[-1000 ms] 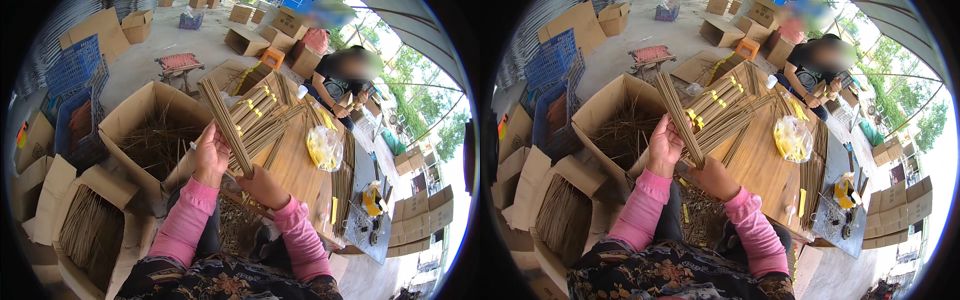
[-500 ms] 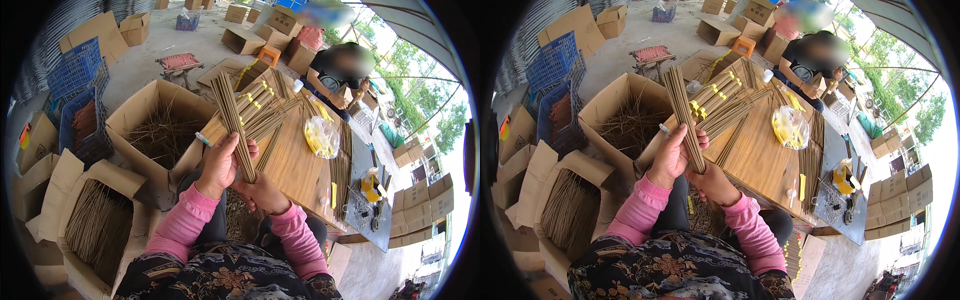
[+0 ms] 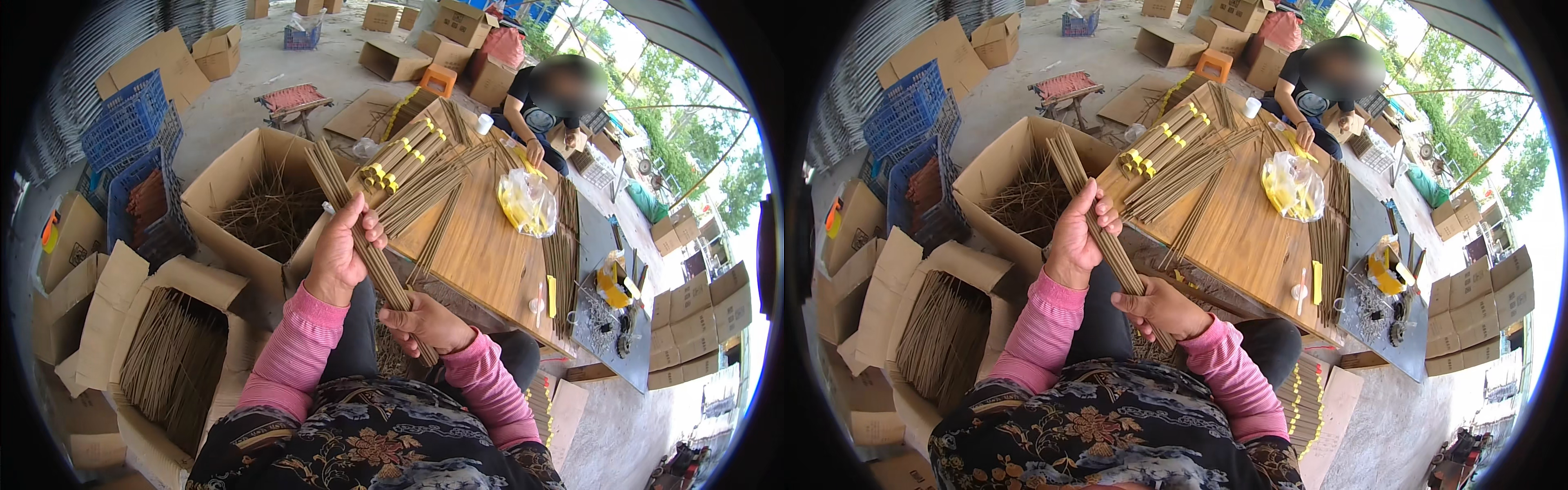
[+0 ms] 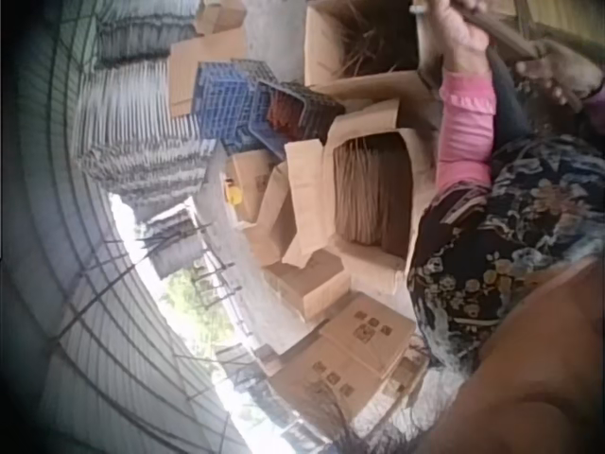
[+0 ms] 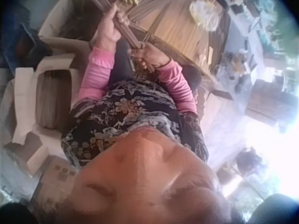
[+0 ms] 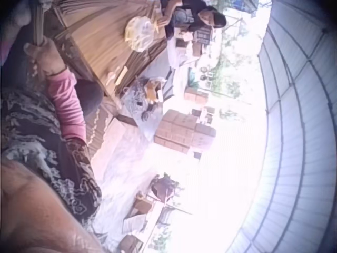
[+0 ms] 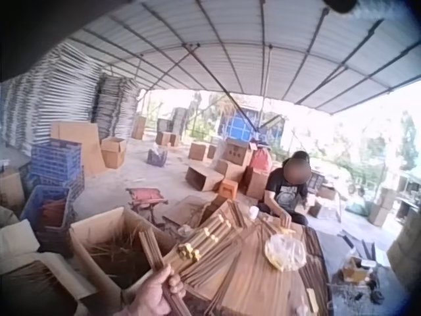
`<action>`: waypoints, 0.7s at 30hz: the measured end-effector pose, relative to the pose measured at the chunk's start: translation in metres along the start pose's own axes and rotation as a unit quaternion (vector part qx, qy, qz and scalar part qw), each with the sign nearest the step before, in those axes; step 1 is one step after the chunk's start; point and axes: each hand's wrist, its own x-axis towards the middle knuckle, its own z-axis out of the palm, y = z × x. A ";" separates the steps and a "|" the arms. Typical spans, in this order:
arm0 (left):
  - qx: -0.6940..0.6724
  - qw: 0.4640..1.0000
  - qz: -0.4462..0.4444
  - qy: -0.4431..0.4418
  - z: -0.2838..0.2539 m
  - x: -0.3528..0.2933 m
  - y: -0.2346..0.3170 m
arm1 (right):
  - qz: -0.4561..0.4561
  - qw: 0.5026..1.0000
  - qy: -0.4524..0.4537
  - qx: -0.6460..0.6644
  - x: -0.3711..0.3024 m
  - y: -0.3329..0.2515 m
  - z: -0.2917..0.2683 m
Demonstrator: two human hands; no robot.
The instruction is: The person gathers thin wooden sticks from a cardboard box, aligns them into bundles, and secures each bundle with yellow tape. They repeat this process multiple times, placing finished bundles on the table.
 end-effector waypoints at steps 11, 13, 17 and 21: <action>0.115 0.989 0.083 0.037 0.011 -0.007 0.013 | -0.160 0.984 0.034 -0.068 0.007 0.021 -0.008; 0.129 0.986 0.083 0.067 0.011 -0.007 0.013 | -0.172 0.982 0.043 -0.062 0.006 0.021 -0.005; 0.148 0.980 0.090 0.093 0.007 -0.006 0.012 | -0.207 0.964 0.083 -0.144 0.011 0.029 -0.008; 0.153 0.977 0.110 0.099 0.001 -0.003 0.014 | -0.247 0.907 0.198 -0.279 0.011 0.029 -0.008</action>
